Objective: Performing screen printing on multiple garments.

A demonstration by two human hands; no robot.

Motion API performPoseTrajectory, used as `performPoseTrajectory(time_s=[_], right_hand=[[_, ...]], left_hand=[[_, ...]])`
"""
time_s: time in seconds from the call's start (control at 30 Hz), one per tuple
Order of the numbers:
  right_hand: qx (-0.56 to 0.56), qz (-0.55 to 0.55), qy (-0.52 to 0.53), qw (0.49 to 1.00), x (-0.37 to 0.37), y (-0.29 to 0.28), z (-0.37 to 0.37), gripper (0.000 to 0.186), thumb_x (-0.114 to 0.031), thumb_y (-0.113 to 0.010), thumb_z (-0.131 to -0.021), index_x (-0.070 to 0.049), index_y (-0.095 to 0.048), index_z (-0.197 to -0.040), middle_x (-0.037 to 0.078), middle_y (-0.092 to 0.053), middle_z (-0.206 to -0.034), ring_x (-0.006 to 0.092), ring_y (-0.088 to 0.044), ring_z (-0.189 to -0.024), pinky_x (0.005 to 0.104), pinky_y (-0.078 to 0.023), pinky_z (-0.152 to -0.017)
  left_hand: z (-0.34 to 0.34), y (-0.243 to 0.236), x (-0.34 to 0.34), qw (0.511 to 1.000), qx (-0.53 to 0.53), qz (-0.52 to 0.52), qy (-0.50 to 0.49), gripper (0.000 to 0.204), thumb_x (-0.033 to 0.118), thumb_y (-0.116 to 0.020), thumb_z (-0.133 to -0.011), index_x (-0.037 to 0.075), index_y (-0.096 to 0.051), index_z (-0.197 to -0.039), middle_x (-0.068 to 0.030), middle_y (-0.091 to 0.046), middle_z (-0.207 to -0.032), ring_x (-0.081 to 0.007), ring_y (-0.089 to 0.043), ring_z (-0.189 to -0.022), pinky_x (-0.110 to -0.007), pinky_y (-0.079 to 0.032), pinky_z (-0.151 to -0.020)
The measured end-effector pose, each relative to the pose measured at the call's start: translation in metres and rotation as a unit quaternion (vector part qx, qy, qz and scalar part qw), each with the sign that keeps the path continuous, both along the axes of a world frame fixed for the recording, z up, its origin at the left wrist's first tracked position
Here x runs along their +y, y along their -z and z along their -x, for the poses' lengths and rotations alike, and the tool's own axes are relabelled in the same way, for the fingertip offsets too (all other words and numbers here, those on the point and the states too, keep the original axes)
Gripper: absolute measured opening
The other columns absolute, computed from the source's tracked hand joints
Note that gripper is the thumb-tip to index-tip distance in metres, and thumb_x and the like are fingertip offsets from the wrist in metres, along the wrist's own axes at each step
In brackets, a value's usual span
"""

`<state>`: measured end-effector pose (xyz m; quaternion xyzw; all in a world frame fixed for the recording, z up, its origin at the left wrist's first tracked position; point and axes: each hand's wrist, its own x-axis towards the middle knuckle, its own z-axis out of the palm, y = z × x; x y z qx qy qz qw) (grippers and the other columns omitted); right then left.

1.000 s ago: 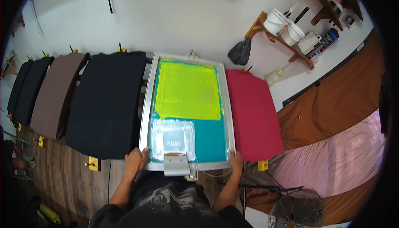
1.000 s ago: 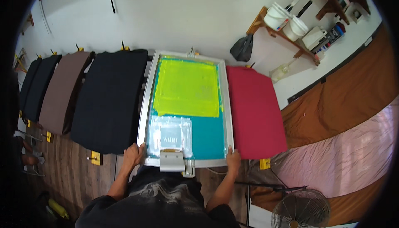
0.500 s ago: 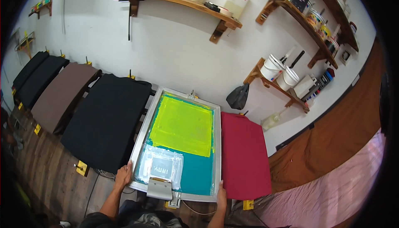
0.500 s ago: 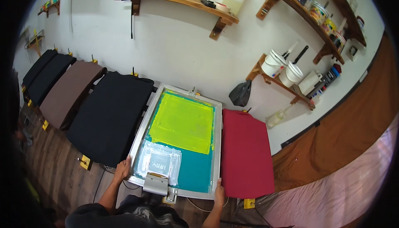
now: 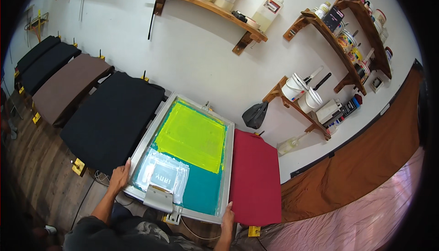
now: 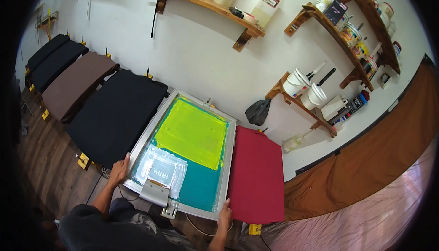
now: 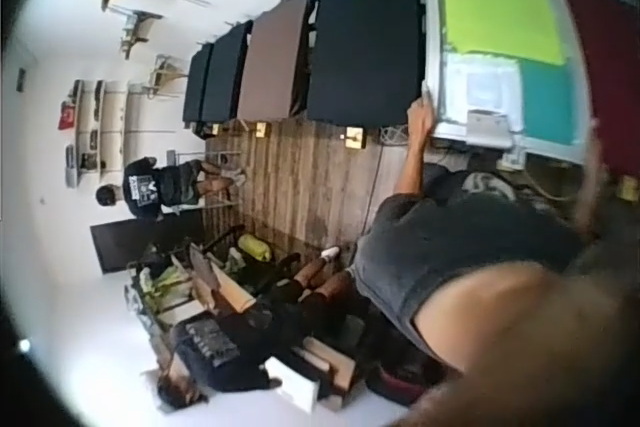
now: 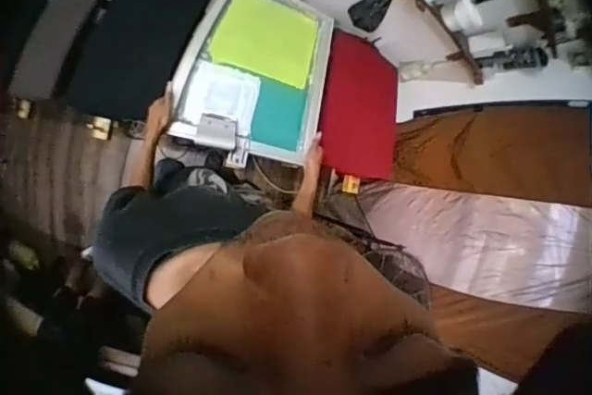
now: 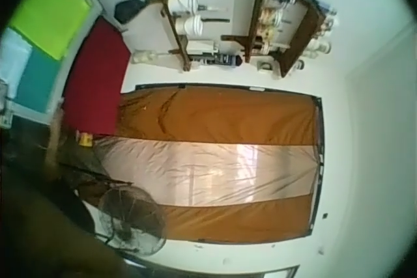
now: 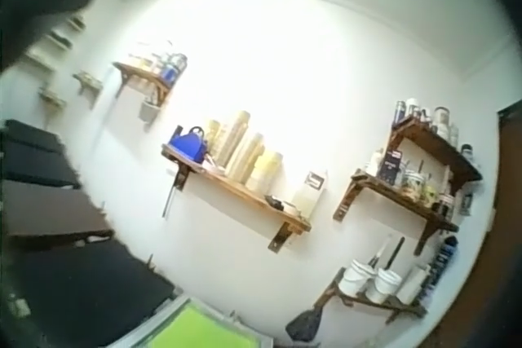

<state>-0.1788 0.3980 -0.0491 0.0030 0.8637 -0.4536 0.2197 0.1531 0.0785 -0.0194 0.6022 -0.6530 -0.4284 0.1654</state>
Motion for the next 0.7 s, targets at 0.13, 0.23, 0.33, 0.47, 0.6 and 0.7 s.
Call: performPoseTrajectory(time_s=[0.13,0.23,0.33,0.47,0.6,0.7], right_hand=[[0.016,0.047,0.057,0.997,-0.007,-0.008,-0.009,0.088,-0.07,-0.037,-0.093,0.01,-0.058,-0.123,0.023,-0.064,-0.119,0.0288,-0.059,-0.114,0.0389,-0.044,-0.095],[0.007,0.077,0.03,0.997,-0.008,-0.023,-0.017,0.087,-0.069,-0.037,-0.094,0.01,-0.058,-0.123,0.022,-0.064,-0.119,0.0286,-0.059,-0.111,0.0392,-0.043,-0.096],[0.051,0.017,0.047,0.997,-0.011,-0.025,-0.027,0.085,-0.067,-0.039,-0.095,0.011,-0.061,-0.118,0.02,-0.066,-0.109,0.0258,-0.06,-0.101,0.0386,-0.046,-0.09],[0.037,0.021,0.066,0.997,-0.006,-0.035,-0.052,0.08,-0.064,-0.04,-0.097,0.011,-0.063,-0.115,0.018,-0.067,-0.104,0.0245,-0.06,-0.097,0.0377,-0.046,-0.089],[0.061,0.077,0.09,0.991,-0.017,-0.052,-0.082,0.085,-0.066,-0.039,-0.095,0.013,-0.057,-0.123,0.019,-0.063,-0.117,0.0246,-0.059,-0.105,0.0361,-0.044,-0.096],[0.05,0.094,0.103,0.989,-0.051,-0.077,-0.131,0.084,-0.066,-0.041,-0.095,0.011,-0.056,-0.124,0.018,-0.063,-0.119,0.0247,-0.058,-0.106,0.0362,-0.043,-0.096]], left_hand=[[-0.004,-0.024,-0.007,1.0,0.003,0.004,0.003,0.09,0.071,-0.025,-0.094,-0.009,-0.067,-0.093,-0.0342,-0.064,-0.096,-0.0467,-0.062,-0.099,-0.047,-0.046,-0.089],[-0.006,-0.041,-0.013,1.0,0.006,-0.007,0.012,0.093,0.073,-0.024,-0.093,-0.01,-0.067,-0.097,-0.035,-0.063,-0.102,-0.0474,-0.061,-0.103,-0.048,-0.045,-0.092],[-0.015,-0.047,-0.025,0.999,-0.007,-0.021,0.032,0.092,0.072,-0.026,-0.093,-0.01,-0.067,-0.102,-0.0351,-0.063,-0.105,-0.046,-0.061,-0.106,-0.047,-0.045,-0.095],[-0.042,-0.05,-0.033,0.998,0.015,-0.033,0.044,0.089,0.069,-0.028,-0.094,-0.009,-0.065,-0.111,-0.0338,-0.064,-0.108,-0.0454,-0.061,-0.108,-0.046,-0.045,-0.096],[-0.063,-0.07,-0.058,0.996,0.05,-0.044,0.064,0.088,0.069,-0.027,-0.095,-0.009,-0.065,-0.11,-0.0334,-0.064,-0.106,-0.0453,-0.061,-0.107,-0.044,-0.045,-0.094],[-0.092,-0.073,-0.094,0.995,0.064,-0.009,0.078,0.085,0.067,-0.026,-0.097,-0.008,-0.064,-0.102,-0.0339,-0.063,-0.099,-0.0462,-0.061,-0.099,-0.045,-0.045,-0.089]])
